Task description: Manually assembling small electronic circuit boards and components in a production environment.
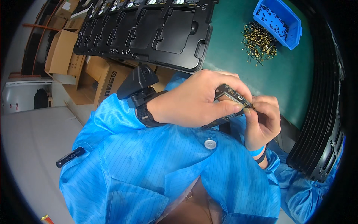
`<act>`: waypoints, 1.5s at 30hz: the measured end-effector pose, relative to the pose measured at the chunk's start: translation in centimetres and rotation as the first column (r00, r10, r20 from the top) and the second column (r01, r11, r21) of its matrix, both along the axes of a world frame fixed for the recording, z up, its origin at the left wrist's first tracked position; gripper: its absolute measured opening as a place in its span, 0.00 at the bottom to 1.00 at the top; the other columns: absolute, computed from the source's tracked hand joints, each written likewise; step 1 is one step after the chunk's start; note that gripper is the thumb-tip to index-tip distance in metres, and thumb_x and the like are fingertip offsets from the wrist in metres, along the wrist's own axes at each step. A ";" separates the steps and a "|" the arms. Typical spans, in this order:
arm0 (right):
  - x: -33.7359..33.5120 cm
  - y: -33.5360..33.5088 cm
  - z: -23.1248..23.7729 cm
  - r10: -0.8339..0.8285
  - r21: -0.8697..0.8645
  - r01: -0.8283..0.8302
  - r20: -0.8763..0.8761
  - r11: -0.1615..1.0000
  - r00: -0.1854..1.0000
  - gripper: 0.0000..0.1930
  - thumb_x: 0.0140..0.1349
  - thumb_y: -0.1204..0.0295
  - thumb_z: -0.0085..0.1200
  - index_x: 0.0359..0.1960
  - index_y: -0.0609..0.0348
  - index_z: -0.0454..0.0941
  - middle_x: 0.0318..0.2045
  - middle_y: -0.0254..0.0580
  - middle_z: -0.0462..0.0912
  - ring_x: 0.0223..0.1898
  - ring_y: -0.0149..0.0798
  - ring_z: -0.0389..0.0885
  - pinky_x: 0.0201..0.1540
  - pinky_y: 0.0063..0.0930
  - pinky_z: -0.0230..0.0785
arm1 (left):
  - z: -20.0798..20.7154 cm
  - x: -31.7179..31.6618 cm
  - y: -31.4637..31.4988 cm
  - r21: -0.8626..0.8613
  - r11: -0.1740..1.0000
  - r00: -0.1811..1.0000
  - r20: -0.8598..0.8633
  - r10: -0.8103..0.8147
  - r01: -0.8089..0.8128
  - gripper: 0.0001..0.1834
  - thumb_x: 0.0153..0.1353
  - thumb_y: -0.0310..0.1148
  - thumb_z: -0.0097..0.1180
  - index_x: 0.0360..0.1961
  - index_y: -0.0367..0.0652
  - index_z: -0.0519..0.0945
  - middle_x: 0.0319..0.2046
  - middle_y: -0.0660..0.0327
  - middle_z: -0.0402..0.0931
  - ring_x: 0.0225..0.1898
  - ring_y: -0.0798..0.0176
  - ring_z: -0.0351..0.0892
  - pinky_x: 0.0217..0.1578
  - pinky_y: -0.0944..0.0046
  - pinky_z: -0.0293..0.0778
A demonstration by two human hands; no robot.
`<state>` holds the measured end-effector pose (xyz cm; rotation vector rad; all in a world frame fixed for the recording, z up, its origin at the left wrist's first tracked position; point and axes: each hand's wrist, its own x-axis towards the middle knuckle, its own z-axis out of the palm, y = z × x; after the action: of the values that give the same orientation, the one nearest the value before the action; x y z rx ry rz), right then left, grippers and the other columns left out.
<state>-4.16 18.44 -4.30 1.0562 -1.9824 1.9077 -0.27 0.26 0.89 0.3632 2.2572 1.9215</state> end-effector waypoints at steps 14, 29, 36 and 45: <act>0.3 -0.5 -0.2 0.054 -0.067 -0.045 0.137 0.997 0.989 0.10 0.46 0.81 0.61 0.29 0.64 0.72 0.26 0.43 0.78 0.30 0.36 0.76 0.44 0.37 0.71 | -0.2 0.2 -0.2 -0.046 0.999 0.999 -0.033 0.006 -0.007 0.10 0.49 0.25 0.54 0.36 0.37 0.77 0.30 0.58 0.74 0.33 0.64 0.72 0.34 0.67 0.67; -0.1 -0.4 -0.2 -0.020 0.009 0.020 -0.025 1.000 0.999 0.11 0.42 0.80 0.63 0.27 0.61 0.74 0.25 0.43 0.79 0.30 0.38 0.78 0.44 0.39 0.70 | -0.5 0.1 0.1 0.028 0.998 0.999 0.002 0.049 -0.050 0.12 0.51 0.27 0.54 0.37 0.37 0.77 0.29 0.59 0.73 0.32 0.66 0.71 0.36 0.68 0.67; 0.1 -0.3 -0.6 -0.187 0.020 0.195 -0.207 0.981 0.960 0.19 0.39 0.77 0.67 0.35 0.56 0.73 0.32 0.43 0.79 0.34 0.40 0.78 0.50 0.43 0.66 | 0.1 0.2 0.0 -0.016 0.999 0.997 0.060 0.043 -0.042 0.11 0.51 0.27 0.54 0.38 0.37 0.78 0.29 0.60 0.73 0.32 0.68 0.71 0.35 0.69 0.66; -0.1 0.2 -0.2 -0.103 0.140 0.201 -0.514 0.969 0.852 0.18 0.37 0.80 0.65 0.33 0.54 0.74 0.37 0.37 0.79 0.36 0.37 0.78 0.53 0.44 0.63 | 0.2 0.1 -0.1 -0.004 0.998 0.997 0.056 0.058 -0.058 0.11 0.51 0.27 0.54 0.37 0.38 0.78 0.27 0.61 0.73 0.31 0.70 0.69 0.33 0.70 0.65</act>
<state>-4.25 18.62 -4.47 1.2448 -1.8863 1.2116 -0.14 0.16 1.08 0.2434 2.2588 1.9306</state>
